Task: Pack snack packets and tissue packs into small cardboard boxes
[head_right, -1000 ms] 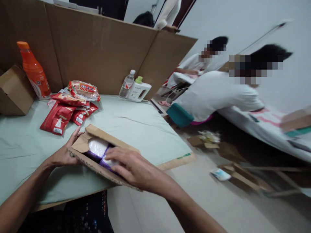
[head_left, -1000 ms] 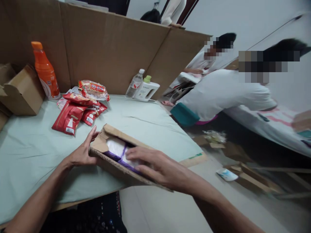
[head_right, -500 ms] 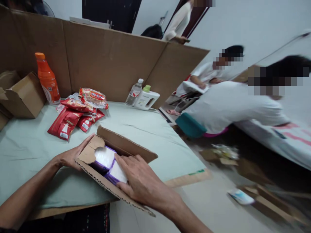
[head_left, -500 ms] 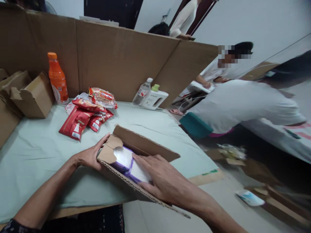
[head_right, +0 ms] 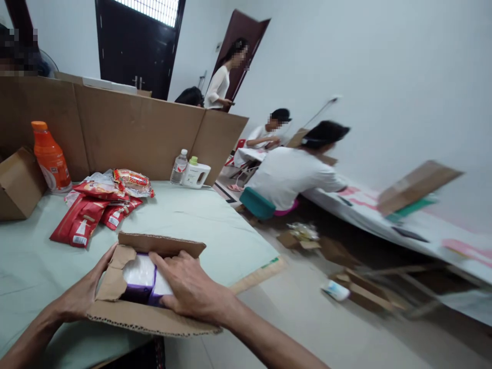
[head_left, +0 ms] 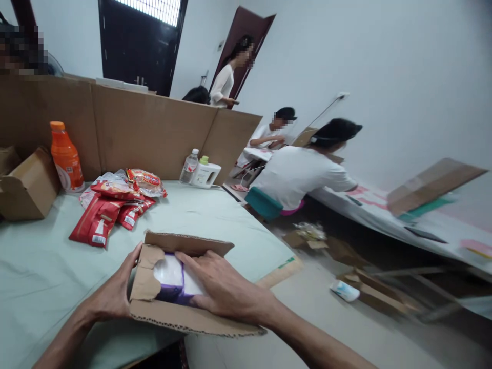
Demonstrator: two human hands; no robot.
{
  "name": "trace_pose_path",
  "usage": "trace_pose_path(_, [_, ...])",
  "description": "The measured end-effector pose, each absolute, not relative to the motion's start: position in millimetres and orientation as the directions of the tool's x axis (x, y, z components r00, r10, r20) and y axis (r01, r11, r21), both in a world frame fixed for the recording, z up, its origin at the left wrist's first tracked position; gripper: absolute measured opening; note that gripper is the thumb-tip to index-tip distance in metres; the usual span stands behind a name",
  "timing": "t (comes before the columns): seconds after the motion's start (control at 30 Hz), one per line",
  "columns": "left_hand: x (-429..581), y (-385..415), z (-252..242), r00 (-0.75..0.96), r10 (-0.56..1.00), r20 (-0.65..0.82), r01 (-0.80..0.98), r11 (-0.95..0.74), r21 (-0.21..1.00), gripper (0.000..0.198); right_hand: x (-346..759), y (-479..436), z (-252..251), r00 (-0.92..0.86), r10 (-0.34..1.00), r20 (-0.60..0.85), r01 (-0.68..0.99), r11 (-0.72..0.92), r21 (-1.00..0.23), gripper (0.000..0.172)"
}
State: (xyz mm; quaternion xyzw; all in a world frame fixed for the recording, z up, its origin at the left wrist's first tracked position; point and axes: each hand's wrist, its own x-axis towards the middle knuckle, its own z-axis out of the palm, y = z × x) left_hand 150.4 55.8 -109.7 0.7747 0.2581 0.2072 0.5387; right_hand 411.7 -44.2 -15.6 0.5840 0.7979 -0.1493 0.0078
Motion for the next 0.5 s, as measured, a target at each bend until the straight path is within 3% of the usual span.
trace_pose_path(0.17, [133, 45, -107, 0.735, 0.677, 0.037, 0.282, -0.356, 0.891, 0.134, 403, -46, -14, -0.354, 0.919, -0.172, 0.915, 0.303, -0.267, 0.083])
trace_pose_path(0.33, [118, 44, -107, 0.762, 0.643, 0.075, 0.22, -0.366, 0.904, 0.135, 395, -48, -2, -0.365, 0.924, -0.111, 0.901, 0.321, -0.291, 0.085])
trace_pose_path(0.5, [101, 48, -118, 0.746, 0.665, 0.029, 0.267, -0.339, 0.902, 0.137, 393, -51, 18, -0.352, 0.936, -0.023, 0.89, 0.328, -0.316, 0.077])
